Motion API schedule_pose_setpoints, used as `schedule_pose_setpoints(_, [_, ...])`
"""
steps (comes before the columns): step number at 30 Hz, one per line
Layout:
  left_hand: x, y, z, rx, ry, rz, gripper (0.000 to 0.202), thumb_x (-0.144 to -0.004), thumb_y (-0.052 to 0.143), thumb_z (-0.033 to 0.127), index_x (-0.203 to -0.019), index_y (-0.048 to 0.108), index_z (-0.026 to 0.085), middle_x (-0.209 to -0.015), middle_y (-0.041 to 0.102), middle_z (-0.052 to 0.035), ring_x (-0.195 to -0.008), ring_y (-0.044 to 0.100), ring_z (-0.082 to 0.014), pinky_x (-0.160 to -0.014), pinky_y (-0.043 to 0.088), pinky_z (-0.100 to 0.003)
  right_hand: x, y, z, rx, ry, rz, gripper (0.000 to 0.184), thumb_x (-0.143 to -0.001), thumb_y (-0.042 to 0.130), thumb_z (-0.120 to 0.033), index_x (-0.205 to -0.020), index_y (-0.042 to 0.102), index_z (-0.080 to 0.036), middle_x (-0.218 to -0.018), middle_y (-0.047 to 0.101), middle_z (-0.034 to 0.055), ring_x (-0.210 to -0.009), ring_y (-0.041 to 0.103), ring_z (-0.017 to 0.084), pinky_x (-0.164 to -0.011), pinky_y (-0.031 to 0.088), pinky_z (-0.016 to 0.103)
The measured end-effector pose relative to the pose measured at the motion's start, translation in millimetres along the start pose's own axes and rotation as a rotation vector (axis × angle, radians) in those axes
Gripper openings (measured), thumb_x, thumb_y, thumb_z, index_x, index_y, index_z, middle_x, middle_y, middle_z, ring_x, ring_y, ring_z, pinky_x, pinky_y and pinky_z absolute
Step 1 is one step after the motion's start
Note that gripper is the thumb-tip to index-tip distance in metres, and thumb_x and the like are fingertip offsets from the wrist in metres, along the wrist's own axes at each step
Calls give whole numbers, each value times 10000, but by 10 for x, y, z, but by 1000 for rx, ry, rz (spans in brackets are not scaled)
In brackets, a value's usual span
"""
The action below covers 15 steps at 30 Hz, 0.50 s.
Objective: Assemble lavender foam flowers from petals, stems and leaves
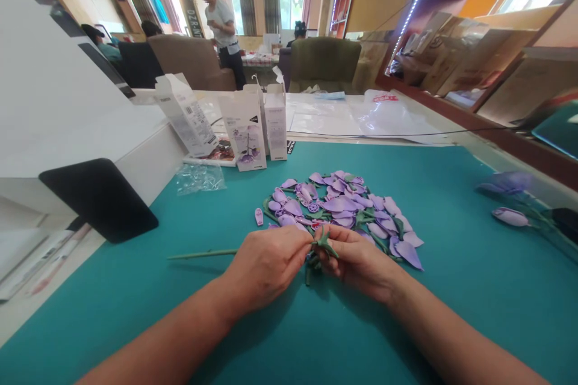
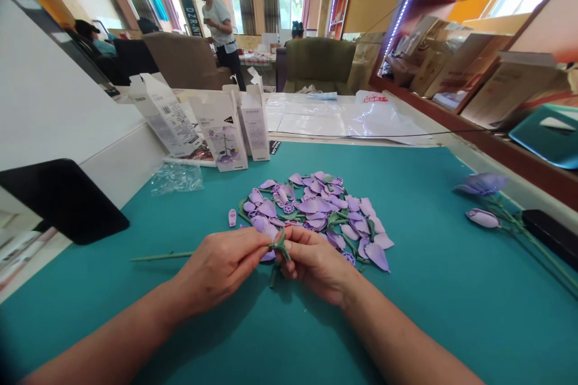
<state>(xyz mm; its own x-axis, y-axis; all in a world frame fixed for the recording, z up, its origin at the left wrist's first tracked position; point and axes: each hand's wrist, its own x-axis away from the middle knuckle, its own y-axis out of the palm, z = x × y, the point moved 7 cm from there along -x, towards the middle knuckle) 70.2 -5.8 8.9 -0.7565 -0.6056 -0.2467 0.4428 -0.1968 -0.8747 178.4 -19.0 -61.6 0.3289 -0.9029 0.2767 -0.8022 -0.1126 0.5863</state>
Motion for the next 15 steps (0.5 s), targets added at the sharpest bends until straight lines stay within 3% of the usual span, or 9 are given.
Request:
schedule_pose_setpoints(7, [38, -50, 57, -42, 5, 17, 304, -958, 341, 242, -893, 630, 177, -778, 646, -21, -692, 587, -149, -611, 413, -242, -31, 54, 83, -84, 33, -77, 264, -647, 832, -293, -766, 642, -153, -559, 549, -38, -450, 414, 29, -476, 310, 165])
schedule_pose_setpoints(15, [64, -24, 66, -125, 35, -10, 304, -964, 327, 249, -905, 614, 168, -778, 646, -25, -688, 595, -157, -607, 415, -249, 21, 63, -50, 87, -90, -16, 248, -686, 797, -335, -708, 627, -156, -494, 516, -45, -460, 410, 58, -480, 284, 195])
